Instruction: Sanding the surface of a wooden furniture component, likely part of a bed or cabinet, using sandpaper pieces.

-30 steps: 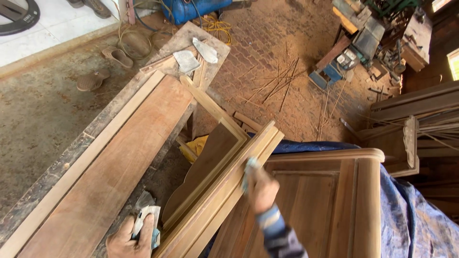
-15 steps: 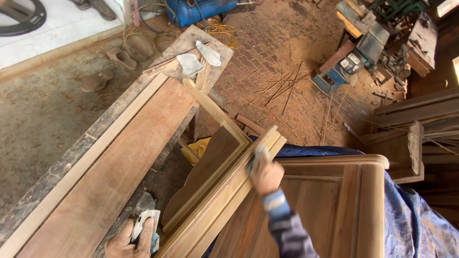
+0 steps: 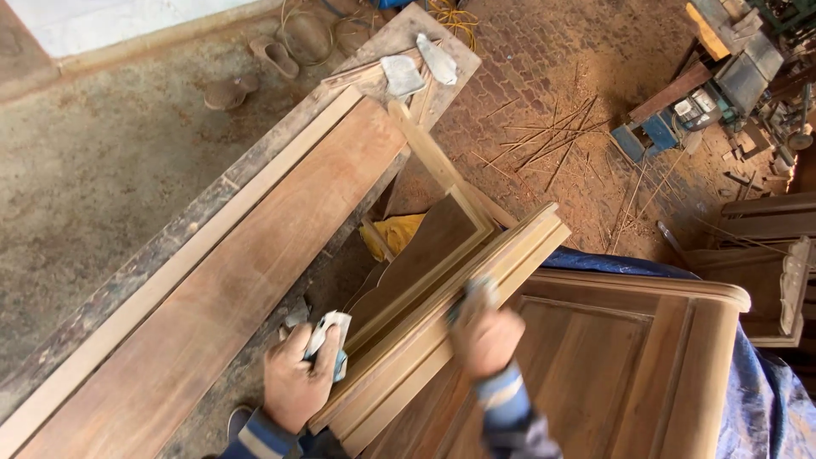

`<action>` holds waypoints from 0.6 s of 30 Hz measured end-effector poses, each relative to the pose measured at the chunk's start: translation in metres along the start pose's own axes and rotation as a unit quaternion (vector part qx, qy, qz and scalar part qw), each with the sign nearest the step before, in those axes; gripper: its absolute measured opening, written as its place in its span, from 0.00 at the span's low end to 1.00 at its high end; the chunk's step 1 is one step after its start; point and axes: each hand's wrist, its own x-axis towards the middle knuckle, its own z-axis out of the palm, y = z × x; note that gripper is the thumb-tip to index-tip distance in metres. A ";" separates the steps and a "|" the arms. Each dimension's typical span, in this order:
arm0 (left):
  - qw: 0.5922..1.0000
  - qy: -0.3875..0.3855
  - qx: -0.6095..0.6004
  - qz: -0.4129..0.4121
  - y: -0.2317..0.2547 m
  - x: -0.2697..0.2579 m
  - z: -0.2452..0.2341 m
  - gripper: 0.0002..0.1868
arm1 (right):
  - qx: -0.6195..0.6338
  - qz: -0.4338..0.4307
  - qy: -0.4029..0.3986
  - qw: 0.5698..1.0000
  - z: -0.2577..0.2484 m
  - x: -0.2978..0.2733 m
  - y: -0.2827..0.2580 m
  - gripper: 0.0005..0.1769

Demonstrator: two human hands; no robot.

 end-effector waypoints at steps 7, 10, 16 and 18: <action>0.994 0.007 0.041 0.097 -0.016 0.000 0.000 0.17 | 0.215 -0.166 0.071 0.960 -0.029 -0.144 -0.081 0.08; 0.995 -0.014 0.030 0.097 -0.018 0.001 0.000 0.17 | 0.144 -0.102 0.096 0.980 -0.019 -0.092 -0.046 0.06; 0.993 -0.033 -0.027 0.111 -0.022 0.002 0.001 0.15 | 0.028 -0.017 0.160 0.987 -0.014 -0.048 -0.045 0.08; 0.992 -0.033 -0.043 0.111 -0.024 0.003 0.001 0.16 | -0.003 -0.022 0.139 0.990 -0.028 -0.095 -0.082 0.07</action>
